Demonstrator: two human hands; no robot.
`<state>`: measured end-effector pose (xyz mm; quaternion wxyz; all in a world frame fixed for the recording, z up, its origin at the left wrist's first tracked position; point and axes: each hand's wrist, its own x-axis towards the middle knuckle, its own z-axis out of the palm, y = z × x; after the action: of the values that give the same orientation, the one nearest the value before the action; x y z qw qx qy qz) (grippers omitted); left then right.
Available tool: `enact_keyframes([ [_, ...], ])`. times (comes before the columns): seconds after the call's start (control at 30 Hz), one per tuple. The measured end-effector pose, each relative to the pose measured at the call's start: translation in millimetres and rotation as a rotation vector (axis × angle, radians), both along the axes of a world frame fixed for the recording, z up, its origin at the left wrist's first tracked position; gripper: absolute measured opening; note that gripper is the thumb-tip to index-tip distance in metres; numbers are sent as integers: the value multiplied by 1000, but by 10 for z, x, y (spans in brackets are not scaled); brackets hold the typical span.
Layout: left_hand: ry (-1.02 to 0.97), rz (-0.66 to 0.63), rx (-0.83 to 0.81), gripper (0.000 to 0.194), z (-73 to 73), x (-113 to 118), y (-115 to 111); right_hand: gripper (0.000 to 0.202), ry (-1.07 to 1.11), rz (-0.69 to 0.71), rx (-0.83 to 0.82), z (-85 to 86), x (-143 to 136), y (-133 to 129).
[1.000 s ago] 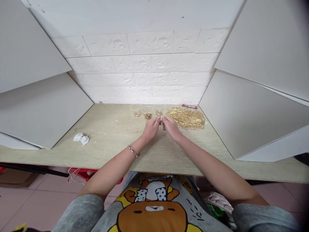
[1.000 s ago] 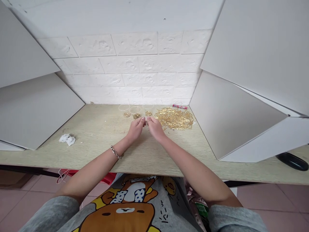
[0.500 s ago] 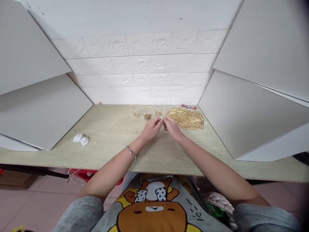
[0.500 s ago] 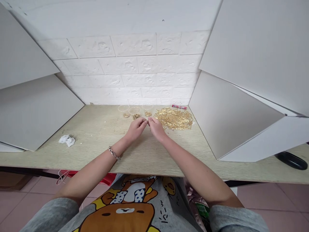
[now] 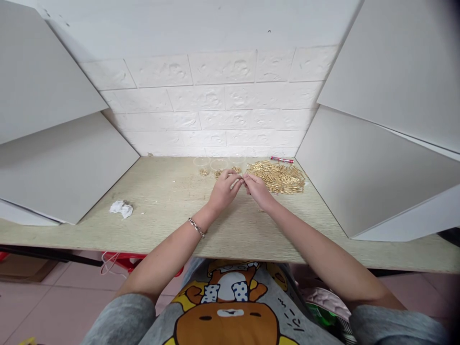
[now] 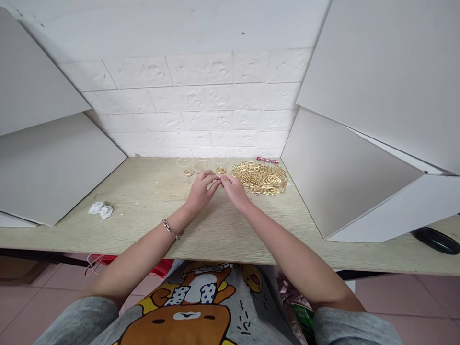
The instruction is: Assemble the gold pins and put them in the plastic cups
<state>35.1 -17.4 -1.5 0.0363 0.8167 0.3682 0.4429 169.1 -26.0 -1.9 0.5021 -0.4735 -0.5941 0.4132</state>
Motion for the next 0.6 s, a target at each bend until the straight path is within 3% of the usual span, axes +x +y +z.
enact_keyframes([
  [0.2, -52, 6, -101, 15, 7, 9, 14, 37, 76, 70, -73, -3, -11, 12],
  [0.37, -66, -6, -126, 14, 35, 8, 17, 37, 6, 65, -75, 7, 8, 19],
  [0.47, -69, -5, -114, 13, 34, 6, 23, 37, -173, 14, 24, 43, 37, -9],
  [0.6, -16, -40, -60, 11, 15, -5, 27, 31, -542, -95, 282, 144, 83, -86],
])
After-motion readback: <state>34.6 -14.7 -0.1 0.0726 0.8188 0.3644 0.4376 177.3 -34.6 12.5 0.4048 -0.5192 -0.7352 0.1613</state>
